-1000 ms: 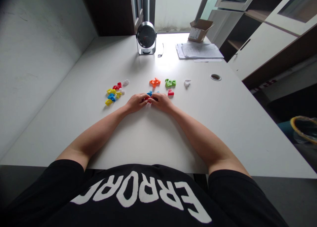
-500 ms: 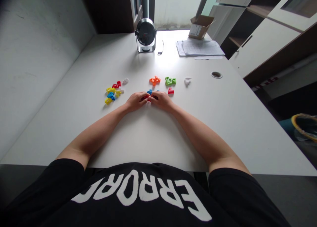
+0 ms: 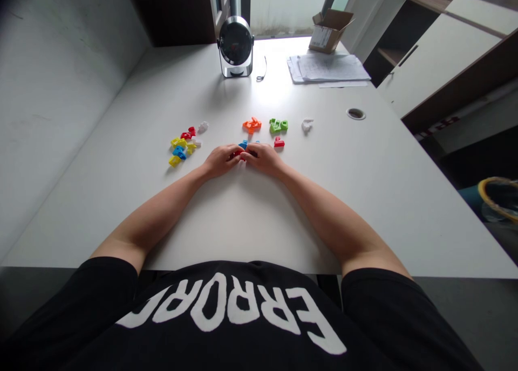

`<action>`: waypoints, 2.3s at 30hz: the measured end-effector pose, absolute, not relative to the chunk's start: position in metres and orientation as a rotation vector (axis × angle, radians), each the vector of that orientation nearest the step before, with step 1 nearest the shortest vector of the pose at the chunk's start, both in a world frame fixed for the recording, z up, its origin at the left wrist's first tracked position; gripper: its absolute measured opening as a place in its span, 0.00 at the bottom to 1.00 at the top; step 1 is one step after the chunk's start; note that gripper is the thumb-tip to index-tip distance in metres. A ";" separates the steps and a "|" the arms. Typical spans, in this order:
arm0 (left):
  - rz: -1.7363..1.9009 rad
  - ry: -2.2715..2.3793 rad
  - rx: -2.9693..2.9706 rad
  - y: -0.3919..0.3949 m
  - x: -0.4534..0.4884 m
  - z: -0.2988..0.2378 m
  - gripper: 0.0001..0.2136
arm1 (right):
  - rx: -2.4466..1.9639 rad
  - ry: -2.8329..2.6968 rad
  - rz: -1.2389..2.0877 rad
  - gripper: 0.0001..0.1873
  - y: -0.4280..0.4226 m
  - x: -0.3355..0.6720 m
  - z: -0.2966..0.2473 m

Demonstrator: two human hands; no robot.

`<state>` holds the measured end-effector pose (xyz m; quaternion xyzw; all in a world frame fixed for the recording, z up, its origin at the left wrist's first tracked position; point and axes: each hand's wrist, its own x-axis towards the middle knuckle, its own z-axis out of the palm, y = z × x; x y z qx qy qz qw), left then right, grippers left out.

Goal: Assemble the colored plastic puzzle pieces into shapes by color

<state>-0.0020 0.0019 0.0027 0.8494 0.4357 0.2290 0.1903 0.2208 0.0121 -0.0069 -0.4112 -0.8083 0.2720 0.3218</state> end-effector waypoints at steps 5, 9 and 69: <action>0.642 1.236 2.388 0.001 -0.002 0.003 0.13 | -1.097 -2.115 0.723 0.29 0.011 0.221 -0.006; 0.641 1.231 2.379 0.001 -0.001 0.004 0.13 | -1.095 -2.119 0.724 0.27 0.010 0.220 -0.004; 0.735 1.184 2.320 -0.001 0.002 0.005 0.11 | -1.098 -2.095 0.688 0.29 0.008 0.221 -0.005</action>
